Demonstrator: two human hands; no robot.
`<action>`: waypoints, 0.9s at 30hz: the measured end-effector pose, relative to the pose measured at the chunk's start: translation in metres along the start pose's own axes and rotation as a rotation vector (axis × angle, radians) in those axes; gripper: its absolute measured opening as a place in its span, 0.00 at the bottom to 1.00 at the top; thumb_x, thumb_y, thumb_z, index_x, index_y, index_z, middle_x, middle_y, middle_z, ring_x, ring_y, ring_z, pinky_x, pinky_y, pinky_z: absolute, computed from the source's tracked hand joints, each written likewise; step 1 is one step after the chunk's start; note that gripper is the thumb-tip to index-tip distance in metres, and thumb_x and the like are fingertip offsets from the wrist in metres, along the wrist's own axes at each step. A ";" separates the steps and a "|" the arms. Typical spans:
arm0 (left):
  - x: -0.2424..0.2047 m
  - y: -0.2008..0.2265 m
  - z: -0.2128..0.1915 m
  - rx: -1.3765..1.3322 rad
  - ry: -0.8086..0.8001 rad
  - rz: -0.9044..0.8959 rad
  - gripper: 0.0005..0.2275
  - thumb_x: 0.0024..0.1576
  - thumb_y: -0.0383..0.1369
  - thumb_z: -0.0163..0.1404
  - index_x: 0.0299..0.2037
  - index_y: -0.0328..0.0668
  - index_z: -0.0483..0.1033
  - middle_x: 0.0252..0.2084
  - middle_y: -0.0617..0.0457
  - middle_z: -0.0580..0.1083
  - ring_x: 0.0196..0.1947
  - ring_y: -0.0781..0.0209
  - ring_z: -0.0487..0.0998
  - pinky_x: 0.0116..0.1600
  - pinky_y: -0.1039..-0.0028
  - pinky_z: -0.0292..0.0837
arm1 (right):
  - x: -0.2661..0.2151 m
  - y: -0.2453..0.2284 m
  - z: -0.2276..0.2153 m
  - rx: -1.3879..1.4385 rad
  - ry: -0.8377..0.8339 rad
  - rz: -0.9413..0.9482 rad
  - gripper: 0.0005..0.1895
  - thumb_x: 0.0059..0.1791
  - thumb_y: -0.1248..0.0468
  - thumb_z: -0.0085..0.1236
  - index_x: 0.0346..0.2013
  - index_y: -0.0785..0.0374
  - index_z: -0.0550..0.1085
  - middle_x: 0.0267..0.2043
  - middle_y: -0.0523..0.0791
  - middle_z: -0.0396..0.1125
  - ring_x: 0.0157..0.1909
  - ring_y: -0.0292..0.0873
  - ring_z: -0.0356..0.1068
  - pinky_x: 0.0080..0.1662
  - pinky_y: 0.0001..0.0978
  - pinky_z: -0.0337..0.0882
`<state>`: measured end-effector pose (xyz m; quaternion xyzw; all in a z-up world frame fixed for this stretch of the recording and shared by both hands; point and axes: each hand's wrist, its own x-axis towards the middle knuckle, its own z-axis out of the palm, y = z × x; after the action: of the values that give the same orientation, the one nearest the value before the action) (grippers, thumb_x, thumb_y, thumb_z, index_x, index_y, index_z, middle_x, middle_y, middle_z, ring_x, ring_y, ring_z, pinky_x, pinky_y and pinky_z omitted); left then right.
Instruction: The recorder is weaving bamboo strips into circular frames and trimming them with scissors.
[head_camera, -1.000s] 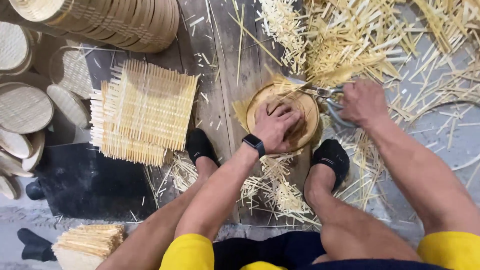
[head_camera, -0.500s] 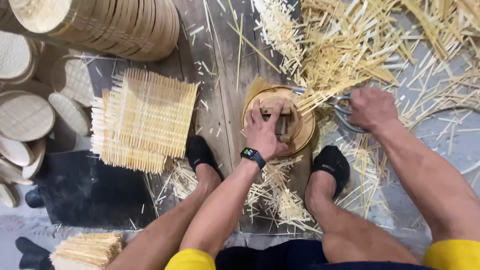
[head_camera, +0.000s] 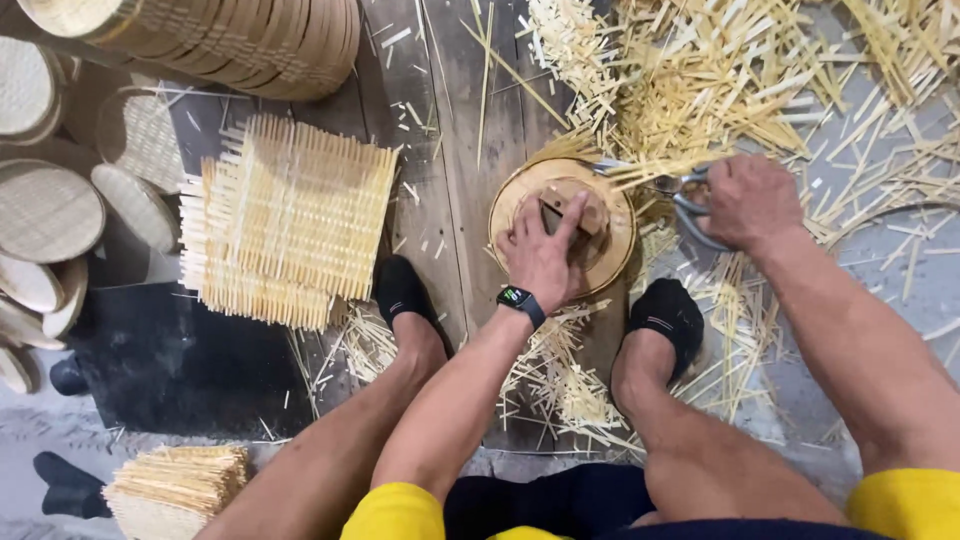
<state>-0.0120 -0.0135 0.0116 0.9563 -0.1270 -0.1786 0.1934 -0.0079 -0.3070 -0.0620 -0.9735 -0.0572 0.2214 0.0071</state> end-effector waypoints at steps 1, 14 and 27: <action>0.002 -0.007 0.008 -0.001 0.005 -0.003 0.46 0.36 0.32 0.65 0.70 0.69 0.57 0.68 0.32 0.53 0.68 0.29 0.57 0.59 0.34 0.54 | 0.002 -0.011 -0.014 -0.003 0.003 -0.004 0.28 0.53 0.41 0.52 0.43 0.67 0.75 0.41 0.54 0.70 0.44 0.49 0.71 0.44 0.44 0.74; 0.015 0.008 0.009 -0.110 0.002 0.014 0.47 0.40 0.55 0.63 0.71 0.47 0.55 0.68 0.45 0.65 0.69 0.45 0.61 0.67 0.33 0.42 | 0.004 -0.022 -0.029 -0.038 0.156 -0.032 0.32 0.46 0.39 0.56 0.40 0.67 0.74 0.39 0.53 0.69 0.44 0.50 0.72 0.47 0.44 0.75; 0.016 0.001 -0.013 0.115 -0.261 0.369 0.43 0.33 0.46 0.64 0.65 0.52 0.64 0.63 0.54 0.71 0.67 0.53 0.64 0.67 0.31 0.45 | 0.008 -0.028 -0.024 -0.026 0.089 -0.047 0.28 0.41 0.43 0.60 0.42 0.64 0.76 0.40 0.51 0.72 0.46 0.50 0.74 0.51 0.42 0.74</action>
<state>0.0073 -0.0147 0.0189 0.8952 -0.3336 -0.2547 0.1501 0.0062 -0.2779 -0.0427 -0.9808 -0.0823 0.1767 0.0023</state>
